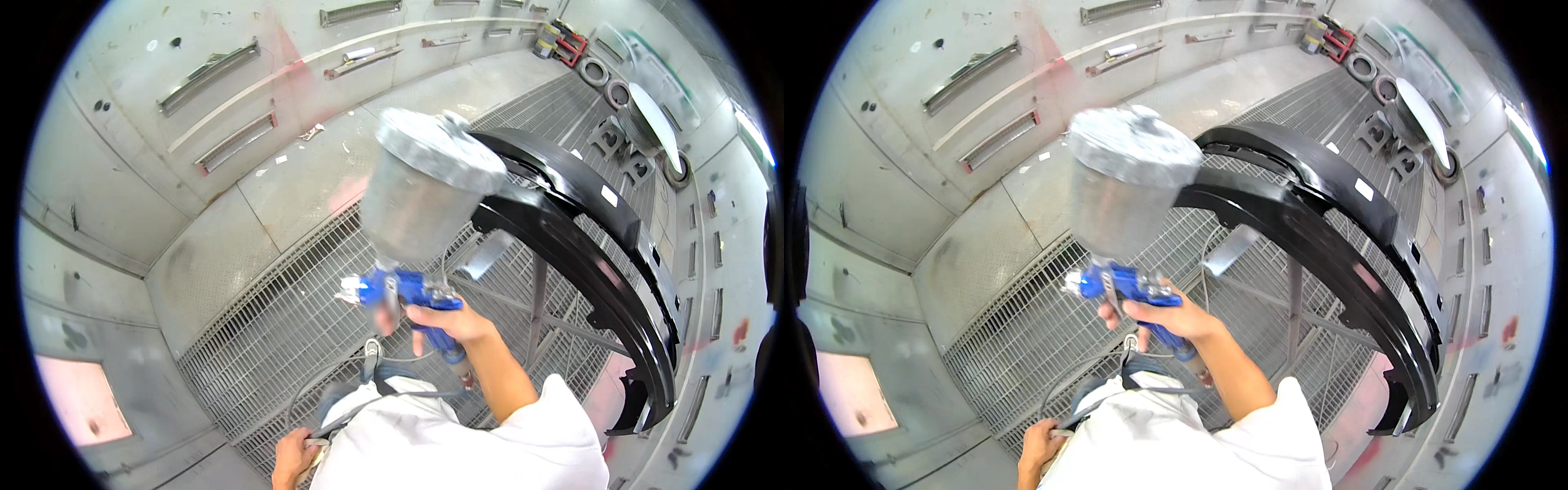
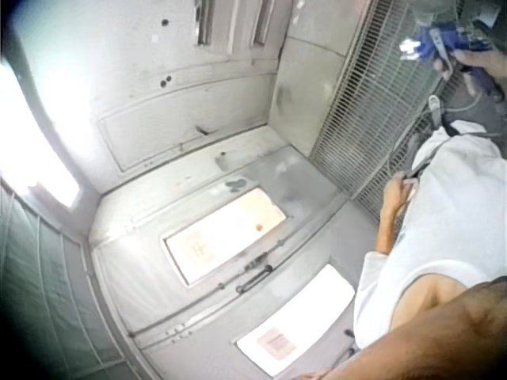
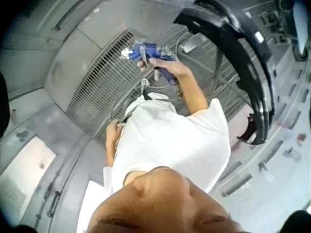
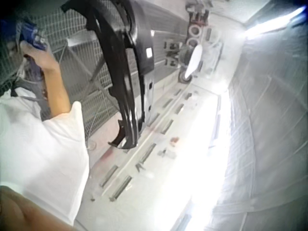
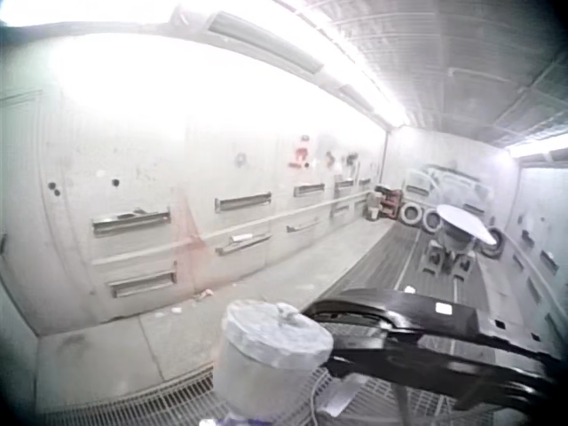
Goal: The person wipes a black car bumper with a cloth and then sprays it with a paint gun. They apply multiple coats of black paint to the bumper, which is mounted on a stand in a spray booth.
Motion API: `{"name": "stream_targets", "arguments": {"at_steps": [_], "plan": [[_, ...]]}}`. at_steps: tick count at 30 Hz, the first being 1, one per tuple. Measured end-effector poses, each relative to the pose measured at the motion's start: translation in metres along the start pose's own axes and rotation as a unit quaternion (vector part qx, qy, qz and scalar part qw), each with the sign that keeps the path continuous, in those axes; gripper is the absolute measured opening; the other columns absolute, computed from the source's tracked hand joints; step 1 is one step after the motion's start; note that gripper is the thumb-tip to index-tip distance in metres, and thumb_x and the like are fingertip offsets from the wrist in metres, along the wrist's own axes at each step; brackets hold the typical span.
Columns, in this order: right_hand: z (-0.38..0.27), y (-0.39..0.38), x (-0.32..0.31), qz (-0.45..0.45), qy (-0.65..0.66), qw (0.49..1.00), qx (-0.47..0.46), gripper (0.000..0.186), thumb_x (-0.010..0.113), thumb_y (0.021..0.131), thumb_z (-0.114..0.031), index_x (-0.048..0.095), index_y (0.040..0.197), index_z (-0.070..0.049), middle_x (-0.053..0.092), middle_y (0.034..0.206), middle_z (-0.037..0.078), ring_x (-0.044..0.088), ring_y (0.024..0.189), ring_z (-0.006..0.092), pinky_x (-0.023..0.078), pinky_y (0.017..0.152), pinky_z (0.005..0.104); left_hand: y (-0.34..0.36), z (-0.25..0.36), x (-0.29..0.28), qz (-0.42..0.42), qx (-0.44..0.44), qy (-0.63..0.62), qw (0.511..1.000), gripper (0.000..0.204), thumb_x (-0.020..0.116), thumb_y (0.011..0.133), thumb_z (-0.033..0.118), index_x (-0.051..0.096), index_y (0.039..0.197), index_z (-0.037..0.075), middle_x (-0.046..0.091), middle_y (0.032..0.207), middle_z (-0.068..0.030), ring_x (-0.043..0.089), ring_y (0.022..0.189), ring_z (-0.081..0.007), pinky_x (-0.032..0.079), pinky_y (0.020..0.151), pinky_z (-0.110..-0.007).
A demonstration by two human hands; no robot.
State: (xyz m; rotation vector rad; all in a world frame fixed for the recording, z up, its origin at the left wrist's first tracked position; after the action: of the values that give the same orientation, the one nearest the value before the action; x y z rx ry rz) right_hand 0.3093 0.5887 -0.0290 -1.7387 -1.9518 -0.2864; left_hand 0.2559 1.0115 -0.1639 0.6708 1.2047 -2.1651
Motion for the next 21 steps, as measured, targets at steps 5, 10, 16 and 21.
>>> {"name": "stream_targets", "arguments": {"at_steps": [5,10,16,21], "plan": [[-0.044,0.130,-0.018,-0.034,-0.005,0.999,-0.002,0.042,0.066,0.094,-0.024,0.057,0.128,-0.002,0.067,0.112,0.011,0.065,0.100,0.0184,0.059,0.055,0.0282,0.104,-0.048,-0.056,0.015,-0.002,-0.045,0.999,0.027,0.068,0.072,0.014,0.068,0.099,0.009,0.068,0.093,-0.0151,0.065,0.086,-0.0371,0.051,0.075,-0.045],[-0.067,0.255,-0.061,0.011,-0.009,0.999,-0.038,0.043,0.067,0.093,-0.025,0.058,0.128,-0.001,0.066,0.112,0.011,0.064,0.101,0.0180,0.059,0.055,0.0284,0.257,-0.137,-0.103,0.023,-0.070,0.017,0.997,0.024,0.065,0.075,0.012,0.068,0.098,0.010,0.067,0.090,-0.0168,0.064,0.088,-0.0398,0.050,0.075,-0.048],[-0.109,0.380,-0.122,0.122,0.036,0.982,-0.139,0.042,0.064,0.094,-0.018,0.054,0.130,0.000,0.065,0.114,0.013,0.064,0.101,0.0205,0.060,0.056,0.0297,0.464,-0.187,-0.300,0.085,0.040,0.105,0.990,0.023,0.061,0.076,0.010,0.062,0.099,0.008,0.065,0.084,-0.0203,0.063,0.082,-0.0441,0.049,0.072,-0.052],[-0.158,0.413,-0.159,0.256,0.058,0.937,-0.231,0.043,0.065,0.092,-0.018,0.053,0.128,0.002,0.064,0.114,0.018,0.065,0.101,0.0243,0.062,0.054,0.0304,0.662,-0.037,-0.532,0.090,0.238,0.171,0.952,0.026,0.064,0.079,0.009,0.063,0.104,0.006,0.066,0.076,-0.0201,0.065,0.075,-0.0421,0.050,0.069,-0.049]]}}
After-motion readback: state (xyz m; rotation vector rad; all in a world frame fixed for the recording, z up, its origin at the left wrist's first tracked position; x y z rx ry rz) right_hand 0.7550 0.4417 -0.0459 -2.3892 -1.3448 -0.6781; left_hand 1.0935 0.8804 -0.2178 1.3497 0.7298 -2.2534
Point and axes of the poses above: each hand's wrist, its own y-axis towards the middle knuckle, its own x-axis out of the palm, z = x × y, the point moved 3 cm from there along y, towards the middle knuckle
